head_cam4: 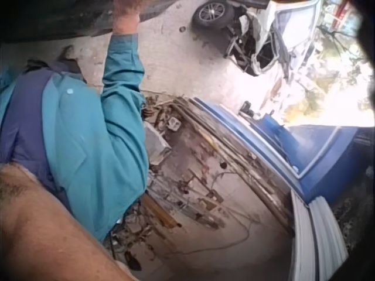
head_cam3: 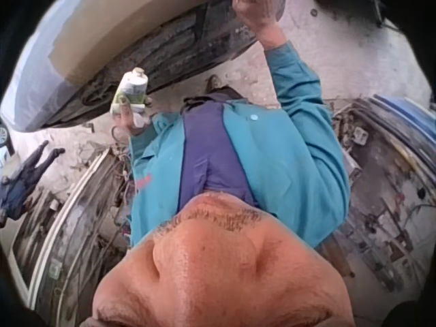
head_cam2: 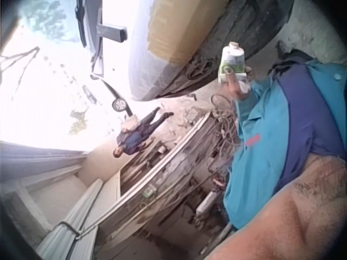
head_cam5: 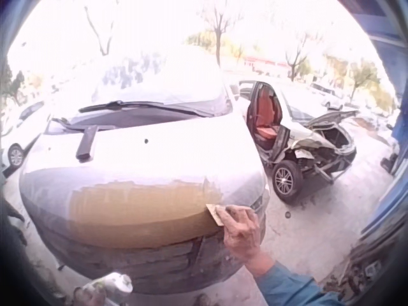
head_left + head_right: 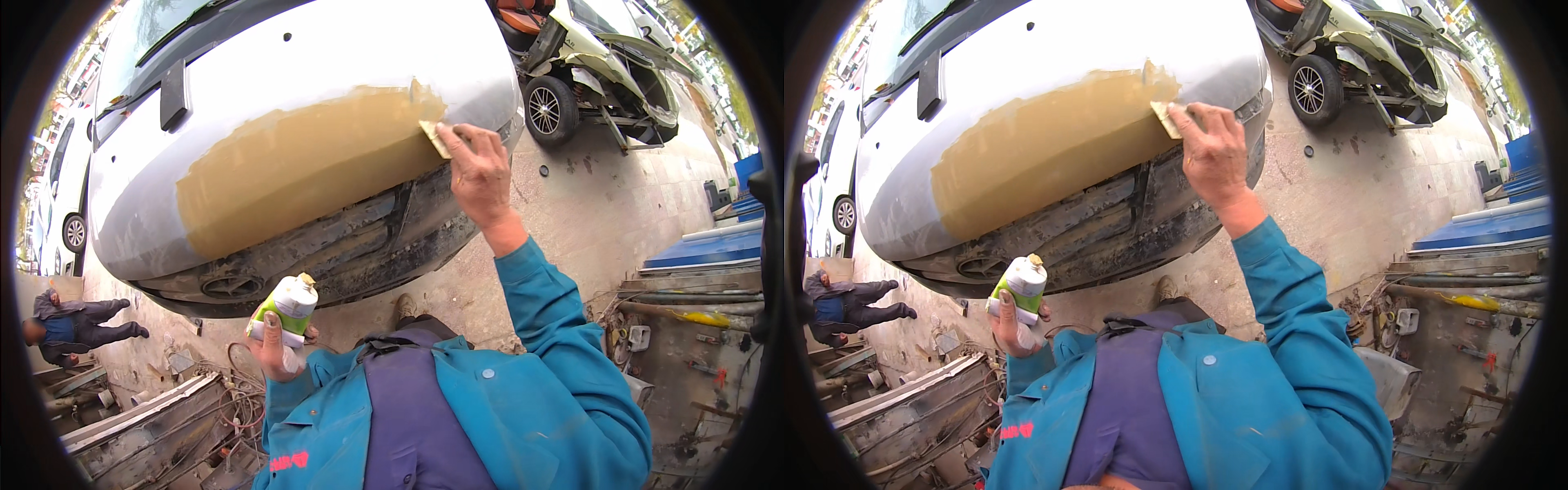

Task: The person applies beige body filler to the front bumper of a silver car using a spreader. They repeatedly smooth and level the filler across the bumper surface, holding a tube of filler in the other hand. The person finishes by walking away from the car.

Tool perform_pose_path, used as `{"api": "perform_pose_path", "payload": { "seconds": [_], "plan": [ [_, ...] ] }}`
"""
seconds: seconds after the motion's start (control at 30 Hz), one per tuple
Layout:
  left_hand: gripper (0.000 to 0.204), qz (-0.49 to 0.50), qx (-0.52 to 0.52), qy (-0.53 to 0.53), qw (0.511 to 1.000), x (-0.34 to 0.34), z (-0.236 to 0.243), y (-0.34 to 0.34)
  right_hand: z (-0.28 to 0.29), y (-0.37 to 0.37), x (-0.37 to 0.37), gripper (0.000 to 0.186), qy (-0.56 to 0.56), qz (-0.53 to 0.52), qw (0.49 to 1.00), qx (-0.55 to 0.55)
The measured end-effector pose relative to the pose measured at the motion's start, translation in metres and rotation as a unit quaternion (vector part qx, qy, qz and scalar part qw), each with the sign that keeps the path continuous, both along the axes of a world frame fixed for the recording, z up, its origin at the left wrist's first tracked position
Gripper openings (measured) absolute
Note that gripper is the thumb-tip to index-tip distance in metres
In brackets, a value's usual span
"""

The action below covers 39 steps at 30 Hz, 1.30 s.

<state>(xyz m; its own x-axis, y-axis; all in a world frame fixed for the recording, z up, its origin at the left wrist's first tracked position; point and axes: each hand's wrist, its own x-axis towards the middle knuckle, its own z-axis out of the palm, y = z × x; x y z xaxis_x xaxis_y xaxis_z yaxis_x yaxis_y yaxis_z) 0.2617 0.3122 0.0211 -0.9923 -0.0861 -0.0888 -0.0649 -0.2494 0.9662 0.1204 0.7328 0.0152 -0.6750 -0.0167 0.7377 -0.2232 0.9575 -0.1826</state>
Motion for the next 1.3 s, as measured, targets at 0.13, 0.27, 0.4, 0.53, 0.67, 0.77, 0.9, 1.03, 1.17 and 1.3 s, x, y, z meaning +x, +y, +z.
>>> {"api": "perform_pose_path", "payload": {
  "seconds": [0.13,0.27,0.4,0.53,0.67,0.77,0.9,1.03,1.17,1.3],
  "plan": [
    [0.064,0.046,0.011,0.012,0.999,0.020,-0.005,-0.017,-0.016,-0.037,0.031,0.053,-0.039,0.038,0.999,0.001],
    [0.061,0.043,0.041,0.038,0.998,0.042,-0.003,-0.038,-0.019,-0.072,0.086,0.046,-0.117,0.134,0.971,-0.160],
    [0.062,0.084,0.049,0.001,0.995,0.067,-0.006,-0.046,-0.012,-0.116,0.102,0.036,-0.300,0.183,0.745,-0.567],
    [0.061,0.085,0.089,0.011,0.992,0.092,-0.002,-0.049,0.009,-0.166,0.113,0.037,-0.323,0.278,0.466,-0.775],
    [0.062,0.099,0.104,0.027,0.989,0.123,-0.003,-0.062,0.016,-0.213,0.138,0.038,-0.374,0.308,0.382,-0.787],
    [0.062,0.140,0.120,0.014,0.983,0.157,-0.012,-0.075,0.005,-0.229,0.159,0.039,-0.403,0.275,0.397,-0.777],
    [0.057,0.245,0.157,0.006,0.957,0.210,-0.027,-0.100,-0.019,-0.248,0.179,0.041,-0.457,0.296,0.402,-0.736],
    [0.054,0.354,0.143,0.000,0.924,0.260,-0.036,-0.115,-0.047,-0.266,0.189,0.040,-0.514,0.263,0.422,-0.699],
    [0.055,0.489,0.117,-0.005,0.864,0.320,-0.057,-0.125,-0.068,-0.301,0.186,0.036,-0.580,0.248,0.410,-0.659],
    [0.053,0.619,0.086,-0.020,0.780,0.383,-0.079,-0.120,-0.072,-0.348,0.173,0.034,-0.638,0.292,0.383,-0.601]
  ]
}}
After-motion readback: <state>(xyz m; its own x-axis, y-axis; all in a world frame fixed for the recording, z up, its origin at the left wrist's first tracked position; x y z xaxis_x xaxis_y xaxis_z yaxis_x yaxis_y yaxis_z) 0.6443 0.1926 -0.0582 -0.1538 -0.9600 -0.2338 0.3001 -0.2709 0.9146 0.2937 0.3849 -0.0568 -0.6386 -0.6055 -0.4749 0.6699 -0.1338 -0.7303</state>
